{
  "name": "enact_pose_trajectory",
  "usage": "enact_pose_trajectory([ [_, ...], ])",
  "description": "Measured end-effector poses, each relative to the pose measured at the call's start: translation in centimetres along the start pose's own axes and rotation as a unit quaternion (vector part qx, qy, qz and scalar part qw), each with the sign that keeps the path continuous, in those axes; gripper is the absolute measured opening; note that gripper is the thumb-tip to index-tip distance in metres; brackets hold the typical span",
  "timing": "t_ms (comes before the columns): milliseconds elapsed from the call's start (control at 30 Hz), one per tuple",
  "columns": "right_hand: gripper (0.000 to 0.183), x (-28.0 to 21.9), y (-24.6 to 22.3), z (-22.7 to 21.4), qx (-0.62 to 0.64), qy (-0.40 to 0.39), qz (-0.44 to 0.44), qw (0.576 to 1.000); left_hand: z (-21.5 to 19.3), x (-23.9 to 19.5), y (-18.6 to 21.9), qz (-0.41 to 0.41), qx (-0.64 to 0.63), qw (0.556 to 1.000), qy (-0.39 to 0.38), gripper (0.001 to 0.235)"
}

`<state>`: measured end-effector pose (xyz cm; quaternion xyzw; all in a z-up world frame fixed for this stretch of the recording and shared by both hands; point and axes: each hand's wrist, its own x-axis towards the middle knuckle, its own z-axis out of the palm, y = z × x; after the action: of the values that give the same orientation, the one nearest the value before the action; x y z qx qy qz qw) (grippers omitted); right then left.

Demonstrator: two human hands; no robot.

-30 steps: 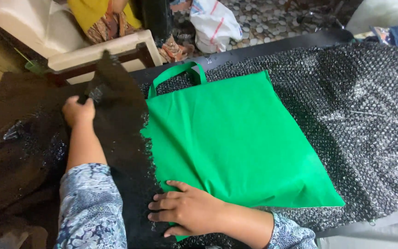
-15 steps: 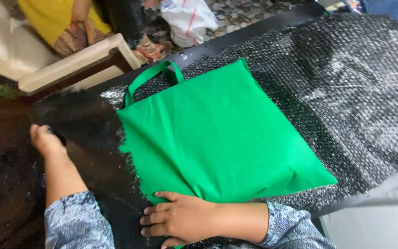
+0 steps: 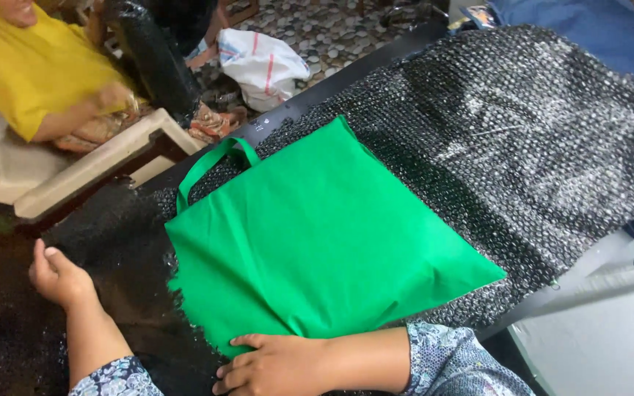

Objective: A person packages a pillow by placing it in a green tote bag, dusting the bag, and then wrapping it in black bubble wrap.

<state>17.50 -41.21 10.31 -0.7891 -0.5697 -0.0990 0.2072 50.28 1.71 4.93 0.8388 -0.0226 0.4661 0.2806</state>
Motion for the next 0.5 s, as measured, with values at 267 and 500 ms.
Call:
enact_pose_trajectory([
  [267,0.038,0.1,1.3,0.2,0.109,0.018,0.023,0.994,-5.0,4.6,12.3,0.0,-0.013,0.993,-0.119,0.048],
  [500,0.036,0.6,1.5,1.0,0.183,0.083,0.05,0.978,-16.7,1.0,24.1,-0.206,0.157,0.825,-0.502,0.1],
])
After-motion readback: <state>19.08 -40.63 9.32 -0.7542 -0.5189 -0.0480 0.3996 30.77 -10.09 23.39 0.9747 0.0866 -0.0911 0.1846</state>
